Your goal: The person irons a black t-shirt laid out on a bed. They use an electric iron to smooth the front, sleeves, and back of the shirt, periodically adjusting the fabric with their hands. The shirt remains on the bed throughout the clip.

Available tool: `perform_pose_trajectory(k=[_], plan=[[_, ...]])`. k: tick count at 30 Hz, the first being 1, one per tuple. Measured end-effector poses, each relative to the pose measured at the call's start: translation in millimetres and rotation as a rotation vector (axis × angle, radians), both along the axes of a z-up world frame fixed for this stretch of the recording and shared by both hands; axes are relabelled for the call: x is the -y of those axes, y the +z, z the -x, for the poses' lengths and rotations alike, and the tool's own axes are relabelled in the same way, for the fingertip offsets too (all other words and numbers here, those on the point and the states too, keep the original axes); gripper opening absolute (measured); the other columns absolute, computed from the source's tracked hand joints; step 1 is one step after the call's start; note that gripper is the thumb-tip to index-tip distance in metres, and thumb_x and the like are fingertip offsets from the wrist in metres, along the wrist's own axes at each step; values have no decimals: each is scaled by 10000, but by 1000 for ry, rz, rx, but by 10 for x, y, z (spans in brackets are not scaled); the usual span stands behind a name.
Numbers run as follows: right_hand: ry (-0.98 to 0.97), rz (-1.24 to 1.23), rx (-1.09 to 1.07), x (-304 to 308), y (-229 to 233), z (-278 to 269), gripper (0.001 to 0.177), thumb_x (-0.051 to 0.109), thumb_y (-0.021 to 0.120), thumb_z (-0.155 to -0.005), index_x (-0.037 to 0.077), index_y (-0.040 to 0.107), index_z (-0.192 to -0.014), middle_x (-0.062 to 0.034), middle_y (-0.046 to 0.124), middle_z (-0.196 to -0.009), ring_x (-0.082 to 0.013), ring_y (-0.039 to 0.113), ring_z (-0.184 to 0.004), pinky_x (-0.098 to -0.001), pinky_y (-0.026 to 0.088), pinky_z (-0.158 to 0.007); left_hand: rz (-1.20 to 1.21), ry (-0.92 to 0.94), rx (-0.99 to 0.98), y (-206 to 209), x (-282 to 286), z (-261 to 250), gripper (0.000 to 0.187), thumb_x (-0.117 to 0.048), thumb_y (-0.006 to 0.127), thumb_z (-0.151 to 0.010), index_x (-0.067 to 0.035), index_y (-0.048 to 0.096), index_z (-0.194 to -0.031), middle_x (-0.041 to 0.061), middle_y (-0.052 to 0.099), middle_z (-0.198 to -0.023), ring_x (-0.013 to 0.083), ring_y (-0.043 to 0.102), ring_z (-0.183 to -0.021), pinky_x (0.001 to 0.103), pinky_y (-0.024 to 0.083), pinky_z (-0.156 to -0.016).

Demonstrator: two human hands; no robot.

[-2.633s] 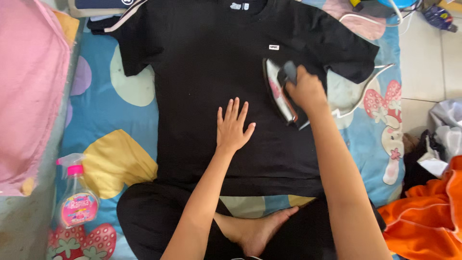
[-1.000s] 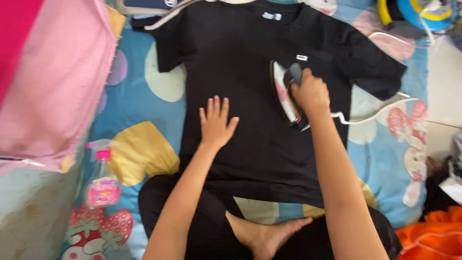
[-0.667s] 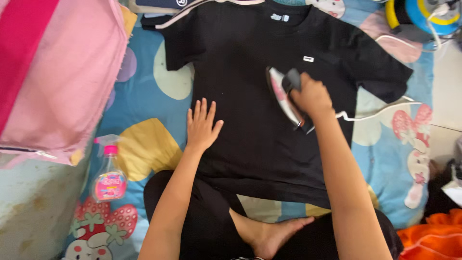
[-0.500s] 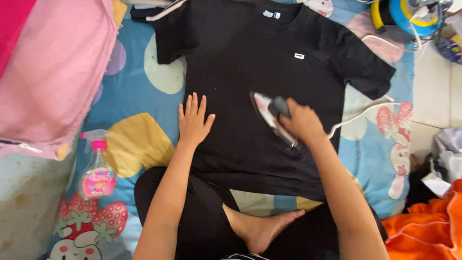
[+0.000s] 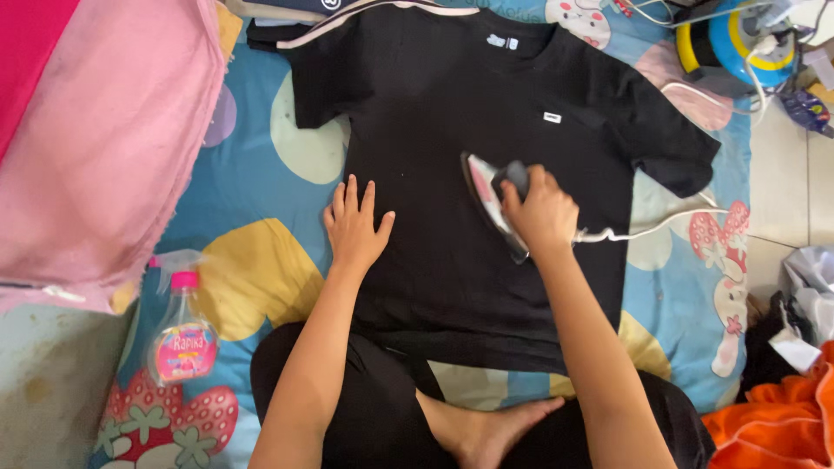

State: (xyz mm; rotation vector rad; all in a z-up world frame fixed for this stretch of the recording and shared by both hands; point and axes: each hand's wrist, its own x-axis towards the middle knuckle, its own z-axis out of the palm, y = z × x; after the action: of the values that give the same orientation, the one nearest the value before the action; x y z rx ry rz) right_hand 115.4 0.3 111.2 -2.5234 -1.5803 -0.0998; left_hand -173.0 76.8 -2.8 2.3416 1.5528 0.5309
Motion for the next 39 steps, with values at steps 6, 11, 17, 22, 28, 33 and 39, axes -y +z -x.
perform_pose_trajectory(k=[6, 11, 17, 22, 28, 33, 39], plan=[[-70, -3, 65, -780, -61, -284, 506, 527, 647, -983, 44, 623, -1131, -248, 726, -932, -463, 721, -827, -556, 566, -740, 41, 57, 119, 13, -215, 10, 618, -380, 668, -926, -84, 548, -1455, 269, 361, -1587, 438, 357, -1403, 594, 315, -1105], [65, 54, -4, -1196, -8, -453, 536, 575, 630, -1001, 51, 651, -1112, -266, 727, -895, -468, 715, -842, -564, 558, -767, 50, 54, 151, 6, -278, 4, 573, -319, 663, -944, -71, 546, -1447, 278, 396, -1551, 428, 412, -1355, 589, 381, -1041], [296, 161, -12, -961, 72, -278, 560, 639, 663, -909, 88, 677, -1007, -238, 726, -816, -447, 717, -788, -551, 563, -706, -23, 91, 330, 34, -350, 55, 467, -189, 644, -932, -62, 587, -1378, 220, 542, -1408, 417, 546, -1240, 510, 458, -1021], [524, 229, -19, -292, 67, 25, 561, 673, 669, -854, 118, 684, -935, -148, 712, -705, -382, 729, -707, -515, 577, -670, 46, 82, 418, -6, -389, 143, 379, -54, 605, -957, -63, 583, -1335, 198, 623, -1227, 414, 625, -1114, 489, 513, -939], [310, 208, -49, -212, 135, 251, 597, 684, 653, -872, 92, 678, -940, -151, 716, -709, -344, 744, -666, -484, 592, -624, 112, 116, 449, 4, -378, 194, 402, -1, 608, -917, -70, 517, -1302, 228, 680, -1097, 452, 655, -1001, 530, 514, -847], [90, 49, 57, -797, 78, 224, 640, 684, 670, -932, 45, 680, -902, -222, 725, -780, -437, 721, -740, -528, 573, -668, 105, 152, 466, -22, -401, 176, 425, -14, 621, -903, -58, 483, -1303, 272, 694, -1062, 461, 671, -1000, 532, 536, -839], [59, 57, -4, -1405, -13, 76, 634, 679, 677, -930, 45, 690, -946, -227, 727, -823, -434, 725, -769, -536, 569, -685, 252, 171, 442, 50, -469, 232, 414, -34, 601, -913, -42, 462, -1303, 260, 713, -1038, 454, 695, -928, 542, 545, -790]])
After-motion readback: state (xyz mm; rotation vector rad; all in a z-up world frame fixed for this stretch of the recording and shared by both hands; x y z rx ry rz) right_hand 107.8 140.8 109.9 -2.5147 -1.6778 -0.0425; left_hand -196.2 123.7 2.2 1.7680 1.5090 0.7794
